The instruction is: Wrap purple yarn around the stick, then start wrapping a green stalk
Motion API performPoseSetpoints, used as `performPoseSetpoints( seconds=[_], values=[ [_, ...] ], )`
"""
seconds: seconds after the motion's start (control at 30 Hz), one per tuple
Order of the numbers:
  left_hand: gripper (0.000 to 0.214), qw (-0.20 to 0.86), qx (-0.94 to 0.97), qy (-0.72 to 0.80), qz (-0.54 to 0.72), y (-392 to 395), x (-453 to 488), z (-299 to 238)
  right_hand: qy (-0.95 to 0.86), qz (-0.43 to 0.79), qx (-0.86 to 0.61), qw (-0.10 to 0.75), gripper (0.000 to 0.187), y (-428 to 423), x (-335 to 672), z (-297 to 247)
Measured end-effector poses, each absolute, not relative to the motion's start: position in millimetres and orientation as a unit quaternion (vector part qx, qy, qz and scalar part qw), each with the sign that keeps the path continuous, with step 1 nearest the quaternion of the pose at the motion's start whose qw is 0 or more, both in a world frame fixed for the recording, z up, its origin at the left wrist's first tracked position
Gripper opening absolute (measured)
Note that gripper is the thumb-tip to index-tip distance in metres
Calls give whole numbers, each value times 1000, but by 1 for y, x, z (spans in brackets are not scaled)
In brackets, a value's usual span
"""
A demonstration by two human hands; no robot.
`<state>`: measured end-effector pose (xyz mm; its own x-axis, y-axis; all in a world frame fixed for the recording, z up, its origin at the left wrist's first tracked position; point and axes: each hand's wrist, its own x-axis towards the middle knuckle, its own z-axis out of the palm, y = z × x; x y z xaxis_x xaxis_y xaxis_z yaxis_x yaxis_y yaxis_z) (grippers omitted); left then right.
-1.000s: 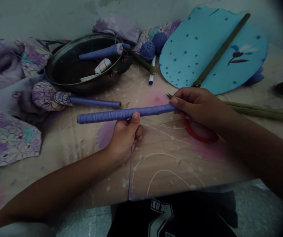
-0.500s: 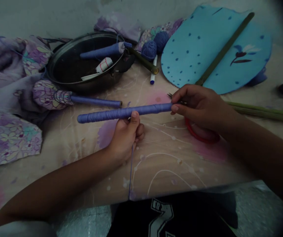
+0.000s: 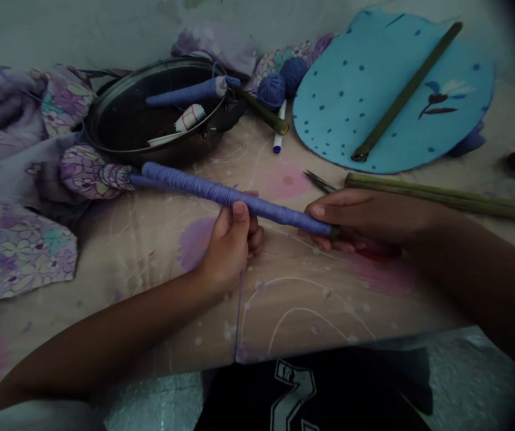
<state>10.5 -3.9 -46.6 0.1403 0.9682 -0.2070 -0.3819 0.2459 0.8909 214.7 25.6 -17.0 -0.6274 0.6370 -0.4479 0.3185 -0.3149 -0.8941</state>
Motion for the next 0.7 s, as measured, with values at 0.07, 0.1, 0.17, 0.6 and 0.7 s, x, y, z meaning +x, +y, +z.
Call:
performPoseSetpoints(
  seconds=[0.07, 0.1, 0.17, 0.6, 0.7],
  values=[
    [31, 668, 351, 425, 500, -4, 11, -46, -594, 664, -433, 137, 30, 26, 214, -18],
    [32, 666, 351, 428, 500, -4, 11, -46, -604, 643, -448, 146, 27, 26, 213, -19],
    [32, 660, 355, 431, 502, -4, 11, -45, -630, 594, -470, 168, 23, 28, 212, -21],
    [40, 648, 379, 428, 503, -3, 12, -48, -848, 96, -431, 292, 17, 28, 205, -35],
    [36, 645, 377, 428, 508, -3, 13, -47, -836, 149, -441, 290, 17, 29, 205, -32]
  ],
)
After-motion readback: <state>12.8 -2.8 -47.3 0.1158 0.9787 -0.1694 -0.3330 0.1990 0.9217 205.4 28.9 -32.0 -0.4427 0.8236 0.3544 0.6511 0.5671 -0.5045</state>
